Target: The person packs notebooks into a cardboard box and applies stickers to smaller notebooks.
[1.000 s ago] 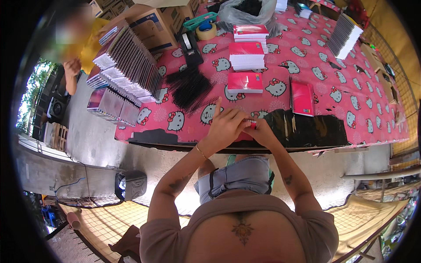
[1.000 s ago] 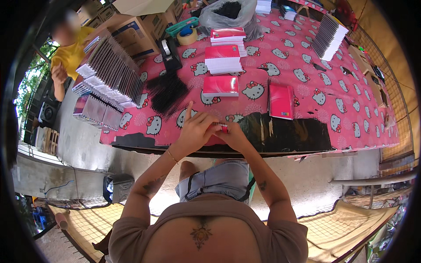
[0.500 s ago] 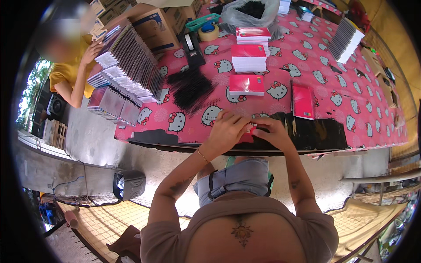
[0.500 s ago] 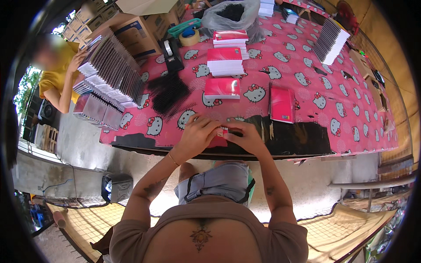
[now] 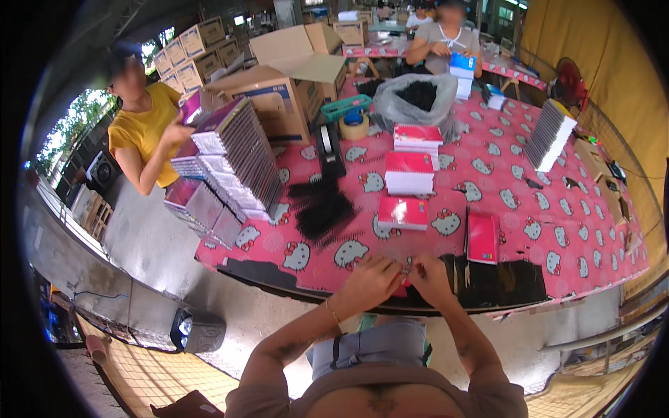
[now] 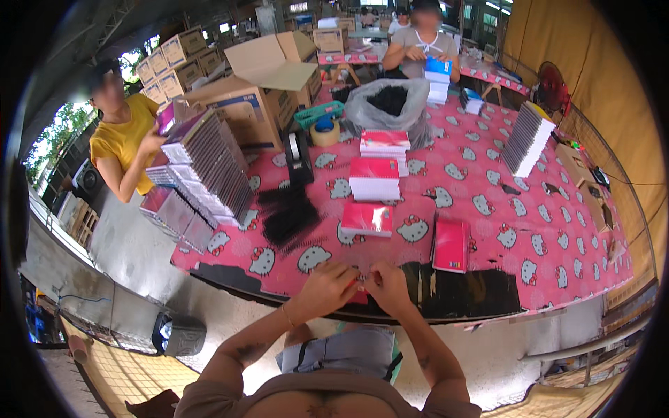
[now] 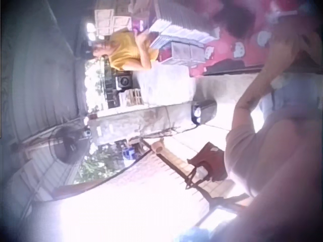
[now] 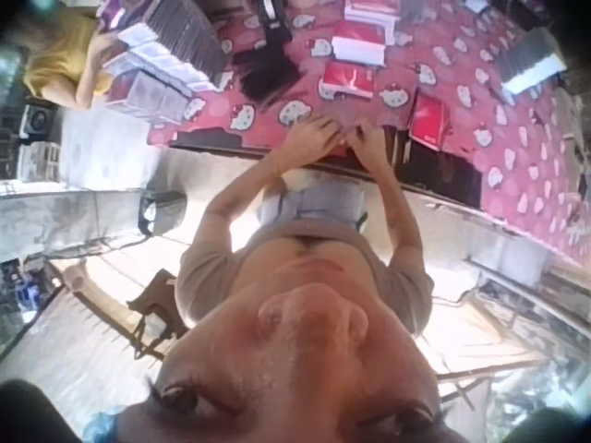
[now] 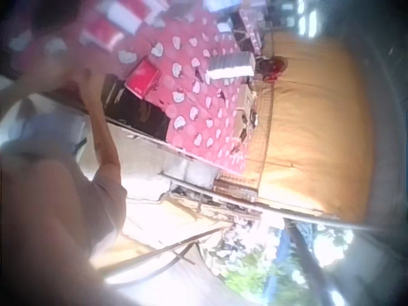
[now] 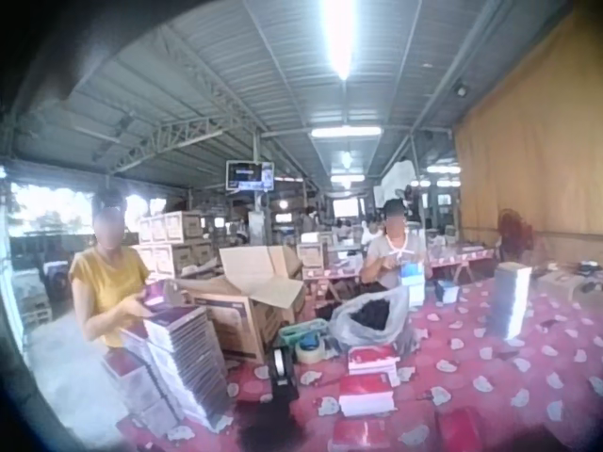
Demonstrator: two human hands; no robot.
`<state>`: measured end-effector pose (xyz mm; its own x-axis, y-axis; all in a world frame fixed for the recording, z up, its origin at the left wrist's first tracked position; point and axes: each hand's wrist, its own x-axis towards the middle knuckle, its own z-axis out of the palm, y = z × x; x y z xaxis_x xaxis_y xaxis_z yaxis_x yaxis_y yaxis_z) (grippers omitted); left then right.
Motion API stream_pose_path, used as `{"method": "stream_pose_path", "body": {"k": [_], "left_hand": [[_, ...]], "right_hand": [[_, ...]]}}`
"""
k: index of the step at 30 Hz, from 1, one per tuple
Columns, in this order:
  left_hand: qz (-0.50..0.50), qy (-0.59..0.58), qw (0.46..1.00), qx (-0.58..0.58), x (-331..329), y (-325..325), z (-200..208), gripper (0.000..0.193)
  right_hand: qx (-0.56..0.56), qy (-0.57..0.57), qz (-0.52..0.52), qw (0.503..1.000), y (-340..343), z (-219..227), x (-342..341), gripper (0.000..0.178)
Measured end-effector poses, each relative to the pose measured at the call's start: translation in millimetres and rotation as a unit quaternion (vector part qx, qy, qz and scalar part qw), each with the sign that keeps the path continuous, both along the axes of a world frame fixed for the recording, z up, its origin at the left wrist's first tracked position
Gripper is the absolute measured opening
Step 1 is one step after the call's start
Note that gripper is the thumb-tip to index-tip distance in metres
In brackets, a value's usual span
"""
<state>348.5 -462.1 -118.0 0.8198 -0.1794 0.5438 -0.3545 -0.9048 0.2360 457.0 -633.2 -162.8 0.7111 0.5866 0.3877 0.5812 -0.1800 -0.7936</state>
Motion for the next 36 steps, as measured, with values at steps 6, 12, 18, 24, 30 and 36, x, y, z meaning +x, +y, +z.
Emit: {"method": "stream_pose_path", "body": {"k": [6, 12, 18, 24, 30, 36], "left_hand": [[0.086, -0.026, 0.985, -0.149, 8.6, -0.5, 31.6, 0.017], [0.062, -0.121, 0.877, -0.461, 58.0, 6.5, 56.9, 0.016], [0.050, -0.170, 0.765, -0.619, 100.0, 53.0, 49.4, 0.014], [0.103, -0.229, 0.726, -0.640, 95.8, 97.5, 60.3, 0.015], [0.111, -0.218, 0.719, -0.650, 103.2, 93.0, 55.1, 0.016], [0.120, -0.224, 0.728, -0.637, 107.0, 97.4, 58.1, 0.016]], "right_hand": [[0.214, 0.041, -0.052, 0.975, 13.7, 38.4, -36.3, 0.039], [0.112, -0.004, 0.112, 0.987, 40.5, 34.1, -119.3, 0.057], [0.135, -0.132, 0.221, 0.957, 64.0, -3.5, -149.6, 0.049], [0.127, -0.183, 0.248, 0.943, 62.4, 6.9, -157.5, 0.039], [0.045, -0.161, 0.249, 0.954, 56.2, 11.7, -157.0, 0.031], [0.065, -0.125, 0.237, 0.961, 54.5, 22.6, -152.4, 0.029]]}}
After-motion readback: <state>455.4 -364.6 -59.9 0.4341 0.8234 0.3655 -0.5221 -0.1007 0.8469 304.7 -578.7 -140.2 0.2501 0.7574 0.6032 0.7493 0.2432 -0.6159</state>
